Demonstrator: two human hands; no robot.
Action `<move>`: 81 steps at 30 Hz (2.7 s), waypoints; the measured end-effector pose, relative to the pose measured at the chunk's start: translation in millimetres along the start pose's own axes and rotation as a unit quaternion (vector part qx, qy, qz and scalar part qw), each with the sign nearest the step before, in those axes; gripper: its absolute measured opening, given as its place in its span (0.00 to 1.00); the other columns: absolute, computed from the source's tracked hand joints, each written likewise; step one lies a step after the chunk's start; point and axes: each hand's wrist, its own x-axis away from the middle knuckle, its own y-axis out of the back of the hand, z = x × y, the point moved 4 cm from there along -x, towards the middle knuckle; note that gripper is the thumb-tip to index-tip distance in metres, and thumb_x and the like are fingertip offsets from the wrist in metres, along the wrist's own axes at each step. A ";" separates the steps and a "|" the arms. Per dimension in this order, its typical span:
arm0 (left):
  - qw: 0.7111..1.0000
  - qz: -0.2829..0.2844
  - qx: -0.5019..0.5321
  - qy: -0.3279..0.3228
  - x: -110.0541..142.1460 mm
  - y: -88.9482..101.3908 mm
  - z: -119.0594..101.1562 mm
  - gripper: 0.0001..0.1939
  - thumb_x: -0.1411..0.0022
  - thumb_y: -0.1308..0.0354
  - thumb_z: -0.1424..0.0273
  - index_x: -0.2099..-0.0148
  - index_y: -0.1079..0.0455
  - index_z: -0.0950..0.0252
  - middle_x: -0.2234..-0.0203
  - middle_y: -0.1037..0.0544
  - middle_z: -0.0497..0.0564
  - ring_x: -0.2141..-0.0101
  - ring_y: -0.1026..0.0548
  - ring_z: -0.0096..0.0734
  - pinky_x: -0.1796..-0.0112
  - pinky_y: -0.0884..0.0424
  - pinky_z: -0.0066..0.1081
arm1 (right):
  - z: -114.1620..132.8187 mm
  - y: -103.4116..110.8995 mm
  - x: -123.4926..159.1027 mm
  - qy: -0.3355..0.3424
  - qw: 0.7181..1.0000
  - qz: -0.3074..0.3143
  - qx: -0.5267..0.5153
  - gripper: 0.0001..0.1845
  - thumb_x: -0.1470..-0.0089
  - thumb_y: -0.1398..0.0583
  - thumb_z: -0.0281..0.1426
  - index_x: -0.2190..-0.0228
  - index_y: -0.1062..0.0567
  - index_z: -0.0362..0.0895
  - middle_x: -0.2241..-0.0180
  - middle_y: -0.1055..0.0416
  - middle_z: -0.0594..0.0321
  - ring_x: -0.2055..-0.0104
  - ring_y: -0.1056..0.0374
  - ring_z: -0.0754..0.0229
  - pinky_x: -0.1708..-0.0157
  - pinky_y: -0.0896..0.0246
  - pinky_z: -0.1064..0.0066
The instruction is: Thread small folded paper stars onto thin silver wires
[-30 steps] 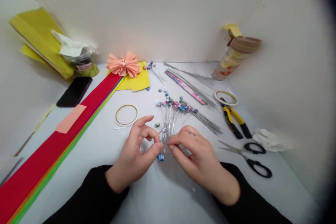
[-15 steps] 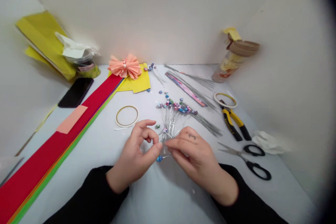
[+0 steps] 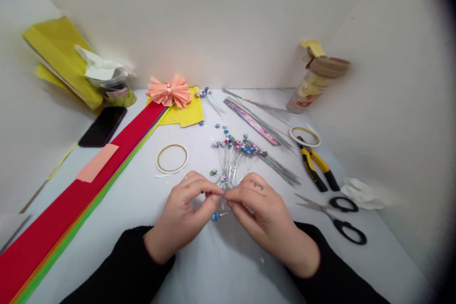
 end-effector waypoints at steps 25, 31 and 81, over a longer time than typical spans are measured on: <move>0.997 -0.035 -0.043 -0.063 2.4 3.4 1.2 0.07 0.42 0.42 0.78 0.67 0.29 0.59 0.77 0.25 0.45 0.72 0.29 0.29 0.69 0.34 0.30 | -3.0 3.2 -1.5 -0.032 0.999 -0.008 -0.027 0.09 0.46 0.42 0.19 0.66 0.25 0.43 0.75 0.28 0.64 0.68 0.36 0.61 0.65 0.39 0.68; 0.991 -0.032 -0.094 -0.086 -0.7 4.1 -2.3 0.07 0.42 0.42 0.79 0.66 0.30 0.61 0.76 0.26 0.45 0.72 0.30 0.28 0.69 0.34 0.28 | -5.4 1.8 -0.4 -0.041 0.999 -0.009 -0.031 0.09 0.46 0.42 0.20 0.66 0.24 0.43 0.74 0.28 0.63 0.67 0.36 0.60 0.64 0.39 0.69; 0.992 -0.051 -0.076 -0.090 5.4 1.9 -4.2 0.12 0.42 0.41 0.81 0.59 0.35 0.60 0.72 0.25 0.46 0.69 0.30 0.29 0.66 0.32 0.30 | 2.2 -4.0 6.5 -0.026 0.999 0.010 0.019 0.10 0.43 0.43 0.20 0.61 0.30 0.46 0.69 0.27 0.63 0.64 0.37 0.58 0.61 0.44 0.61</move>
